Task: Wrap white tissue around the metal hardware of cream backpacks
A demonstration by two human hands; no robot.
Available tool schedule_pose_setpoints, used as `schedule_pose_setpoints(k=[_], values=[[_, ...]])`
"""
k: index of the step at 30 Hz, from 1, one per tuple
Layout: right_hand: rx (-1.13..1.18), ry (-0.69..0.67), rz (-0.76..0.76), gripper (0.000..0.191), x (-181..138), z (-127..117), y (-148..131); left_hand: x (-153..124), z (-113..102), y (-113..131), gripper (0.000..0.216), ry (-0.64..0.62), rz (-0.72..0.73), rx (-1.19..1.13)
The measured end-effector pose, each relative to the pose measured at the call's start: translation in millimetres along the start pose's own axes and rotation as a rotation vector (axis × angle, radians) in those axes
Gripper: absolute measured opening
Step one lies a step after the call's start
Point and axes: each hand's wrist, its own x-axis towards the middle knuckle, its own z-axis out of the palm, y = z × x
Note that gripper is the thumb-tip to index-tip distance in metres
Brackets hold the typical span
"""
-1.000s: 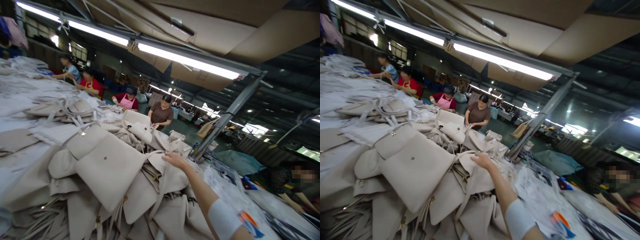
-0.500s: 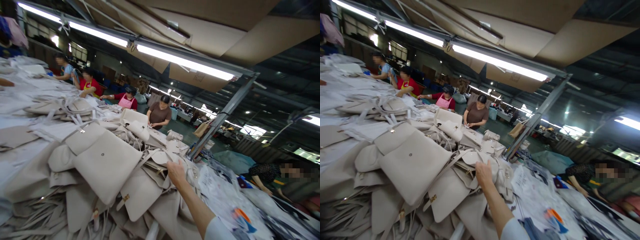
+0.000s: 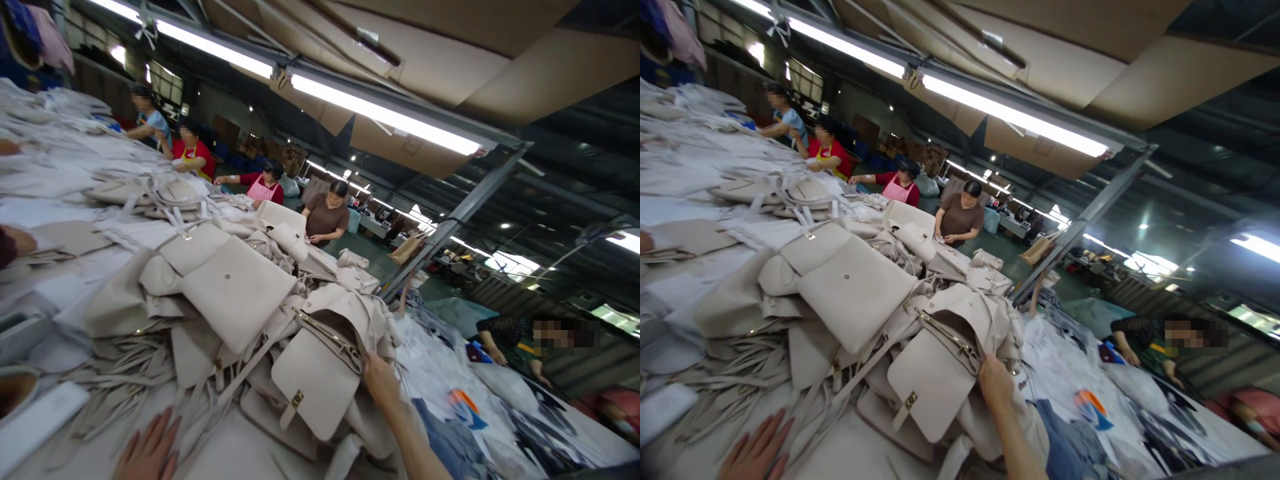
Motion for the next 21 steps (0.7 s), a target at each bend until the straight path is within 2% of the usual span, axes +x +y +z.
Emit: schedule_pose_setpoints(k=[3,7,9,11,13,14,16,19,21], values=[[0.080,-0.018,-0.055,0.034,-15,-1,-8,-3,-10,6,0.054,0.022,0.017,0.015],[0.175,-0.030,-0.171,0.040,-41,-20,-8,-4,-16,12,0.055,0.057,0.030,0.072],[0.206,-0.075,-0.292,0.042,-62,-28,-6,-4,-18,13,0.054,0.065,0.039,0.080],[0.178,-0.159,-0.463,0.059,-87,-29,-4,-4,-20,14,0.055,0.059,0.041,0.072],[0.064,-0.205,-0.544,0.083,-110,-22,-1,-4,-22,14,0.055,0.053,0.039,0.076],[-0.008,-0.189,-0.523,0.091,-118,-16,0,-4,-22,14,0.055,0.052,0.036,0.087],[-0.098,-0.124,-0.420,0.089,-124,-4,6,-3,-21,14,0.056,0.044,0.031,0.118],[-0.035,-0.073,-0.318,0.070,-108,3,21,-2,-14,10,0.057,0.037,0.035,0.142],[0.024,-0.048,-0.274,0.056,-89,-5,34,-1,-6,7,0.059,0.054,0.039,0.131]])
